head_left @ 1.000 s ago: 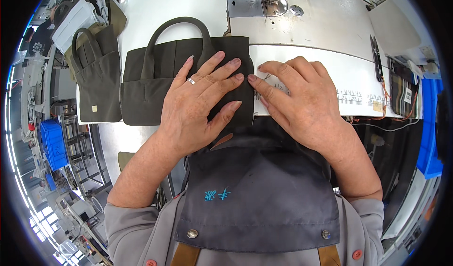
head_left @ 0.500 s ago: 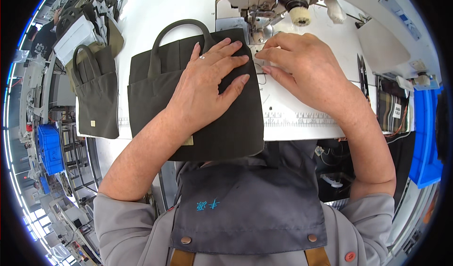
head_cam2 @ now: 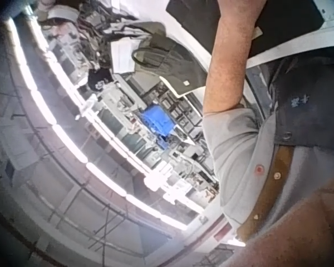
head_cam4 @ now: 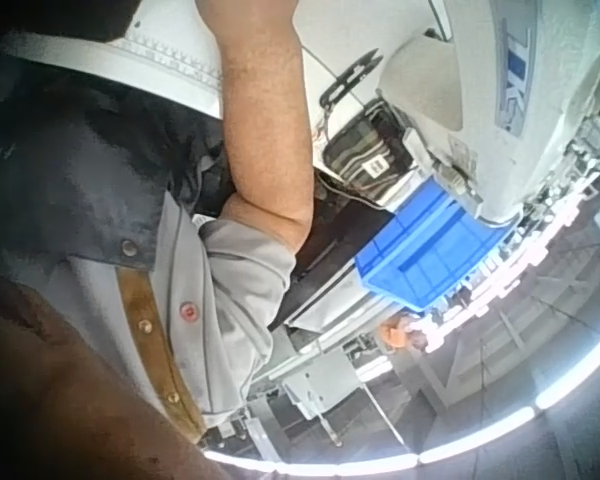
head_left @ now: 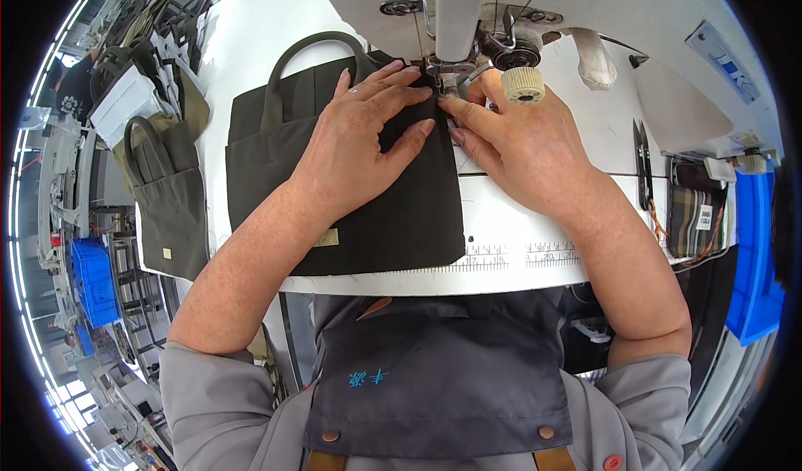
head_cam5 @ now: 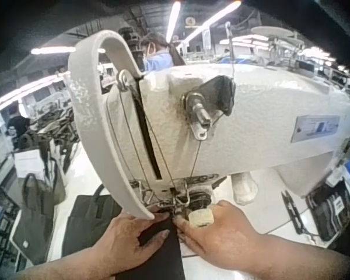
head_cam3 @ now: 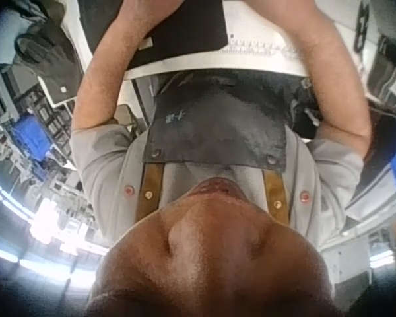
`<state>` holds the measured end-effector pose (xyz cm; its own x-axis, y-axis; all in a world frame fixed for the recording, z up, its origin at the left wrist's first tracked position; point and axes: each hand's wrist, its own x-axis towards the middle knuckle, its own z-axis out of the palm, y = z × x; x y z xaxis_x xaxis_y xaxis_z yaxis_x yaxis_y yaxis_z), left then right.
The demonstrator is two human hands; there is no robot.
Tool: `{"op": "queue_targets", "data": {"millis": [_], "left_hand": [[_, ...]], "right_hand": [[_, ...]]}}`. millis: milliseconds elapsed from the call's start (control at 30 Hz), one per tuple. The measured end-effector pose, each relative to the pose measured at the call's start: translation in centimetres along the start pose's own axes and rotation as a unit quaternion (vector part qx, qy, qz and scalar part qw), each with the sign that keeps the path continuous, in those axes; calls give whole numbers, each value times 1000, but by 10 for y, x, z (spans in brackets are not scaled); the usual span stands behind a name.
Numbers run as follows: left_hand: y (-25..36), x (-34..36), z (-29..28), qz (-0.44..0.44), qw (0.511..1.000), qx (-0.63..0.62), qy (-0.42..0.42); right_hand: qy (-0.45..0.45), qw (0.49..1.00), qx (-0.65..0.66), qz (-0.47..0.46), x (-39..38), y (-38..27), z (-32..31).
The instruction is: Sewing and assembling leather hand bags using an industrial sewing machine.
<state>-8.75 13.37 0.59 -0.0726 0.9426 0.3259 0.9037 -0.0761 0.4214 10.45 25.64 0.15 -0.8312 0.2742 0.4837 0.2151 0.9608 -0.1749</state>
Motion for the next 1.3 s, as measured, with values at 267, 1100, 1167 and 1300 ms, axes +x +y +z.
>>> {"op": "queue_targets", "data": {"millis": [267, 1100, 1167, 1300], "left_hand": [[-6, 2, 0, 24, 1000, 1, 16], [-19, 12, 6, 56, 998, 4, 30], [-20, 12, 5, 56, 998, -1, 25], [-20, 11, 2, 72, 997, 16, 10]], "right_hand": [[-10, 999, -31, 18, -1, -3, 0], [-15, 1000, -9, 20, -2, 0, 1], [-12, 1000, 5, 23, -1, 3, -2], [43, 954, 243, 167, -1, 14, -6]]}}
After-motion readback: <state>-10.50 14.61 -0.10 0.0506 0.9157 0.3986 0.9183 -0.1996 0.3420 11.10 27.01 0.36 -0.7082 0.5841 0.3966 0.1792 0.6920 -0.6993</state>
